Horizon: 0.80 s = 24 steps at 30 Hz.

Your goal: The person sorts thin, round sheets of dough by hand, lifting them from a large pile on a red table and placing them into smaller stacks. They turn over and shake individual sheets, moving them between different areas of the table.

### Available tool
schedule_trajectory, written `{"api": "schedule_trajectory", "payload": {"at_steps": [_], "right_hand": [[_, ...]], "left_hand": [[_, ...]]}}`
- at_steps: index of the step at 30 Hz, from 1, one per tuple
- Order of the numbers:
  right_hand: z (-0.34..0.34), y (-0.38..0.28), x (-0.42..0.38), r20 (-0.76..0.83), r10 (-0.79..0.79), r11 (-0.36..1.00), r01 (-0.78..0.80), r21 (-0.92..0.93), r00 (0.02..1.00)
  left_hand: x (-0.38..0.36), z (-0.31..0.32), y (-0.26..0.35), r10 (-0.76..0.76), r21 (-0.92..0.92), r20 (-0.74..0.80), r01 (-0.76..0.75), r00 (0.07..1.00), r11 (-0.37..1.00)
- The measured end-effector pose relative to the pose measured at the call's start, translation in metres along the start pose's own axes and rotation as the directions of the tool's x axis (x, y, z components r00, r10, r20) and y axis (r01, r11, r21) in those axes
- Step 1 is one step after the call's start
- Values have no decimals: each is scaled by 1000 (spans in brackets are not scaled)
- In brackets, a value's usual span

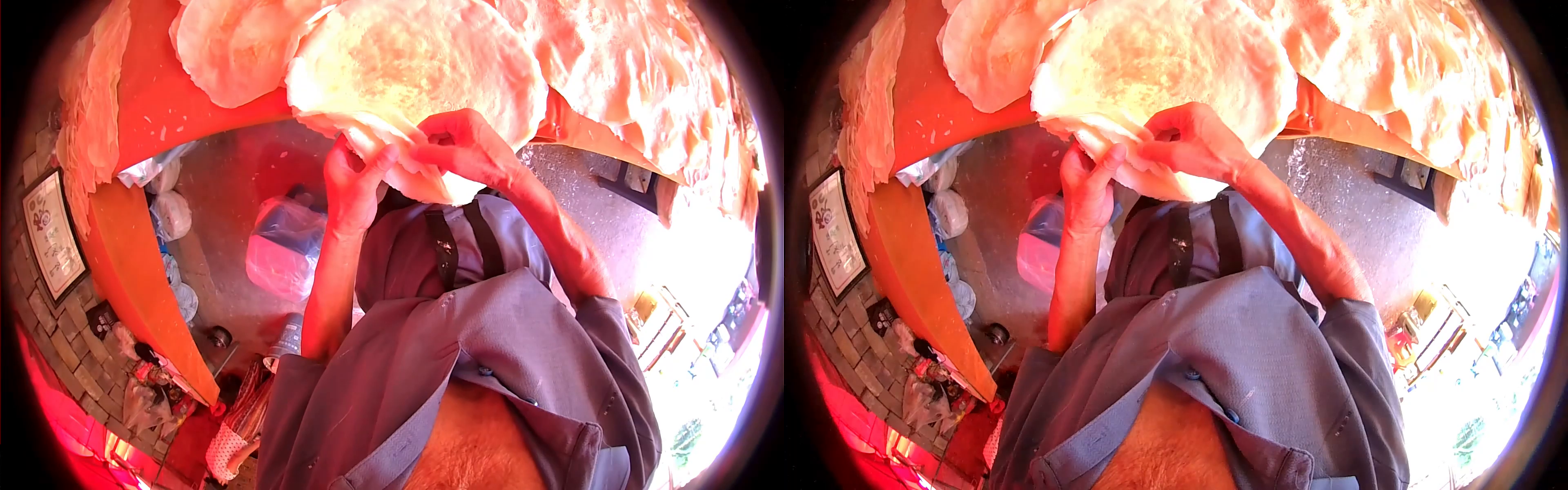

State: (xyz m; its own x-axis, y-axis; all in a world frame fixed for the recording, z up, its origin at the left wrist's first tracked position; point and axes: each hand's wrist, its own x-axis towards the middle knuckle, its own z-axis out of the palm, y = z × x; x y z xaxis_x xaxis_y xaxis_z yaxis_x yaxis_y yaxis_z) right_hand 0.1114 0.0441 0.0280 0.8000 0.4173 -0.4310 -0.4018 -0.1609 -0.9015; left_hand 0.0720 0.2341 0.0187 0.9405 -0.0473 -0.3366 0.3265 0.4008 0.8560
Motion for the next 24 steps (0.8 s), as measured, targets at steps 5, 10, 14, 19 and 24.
{"api": "schedule_trajectory", "payload": {"at_steps": [5,10,14,19,24], "right_hand": [[30,-2,-2,-173,-369,845,252,-473,913],[16,0,3,-184,-457,788,301,-536,870],[-58,-53,-8,-361,-239,955,151,-254,901],[-152,-123,-30,-531,-376,915,213,-343,759],[-186,-189,-20,-575,-426,897,408,-170,698]], "left_hand": [[2,6,-8,10,59,-161,0,987,998],[-1,-29,-39,81,80,-232,-64,969,995],[-26,-55,-17,109,-64,-202,-124,973,990],[-37,-67,4,10,-206,-186,-49,982,977],[-44,-103,-18,-40,-303,-140,-5,989,953]]}}
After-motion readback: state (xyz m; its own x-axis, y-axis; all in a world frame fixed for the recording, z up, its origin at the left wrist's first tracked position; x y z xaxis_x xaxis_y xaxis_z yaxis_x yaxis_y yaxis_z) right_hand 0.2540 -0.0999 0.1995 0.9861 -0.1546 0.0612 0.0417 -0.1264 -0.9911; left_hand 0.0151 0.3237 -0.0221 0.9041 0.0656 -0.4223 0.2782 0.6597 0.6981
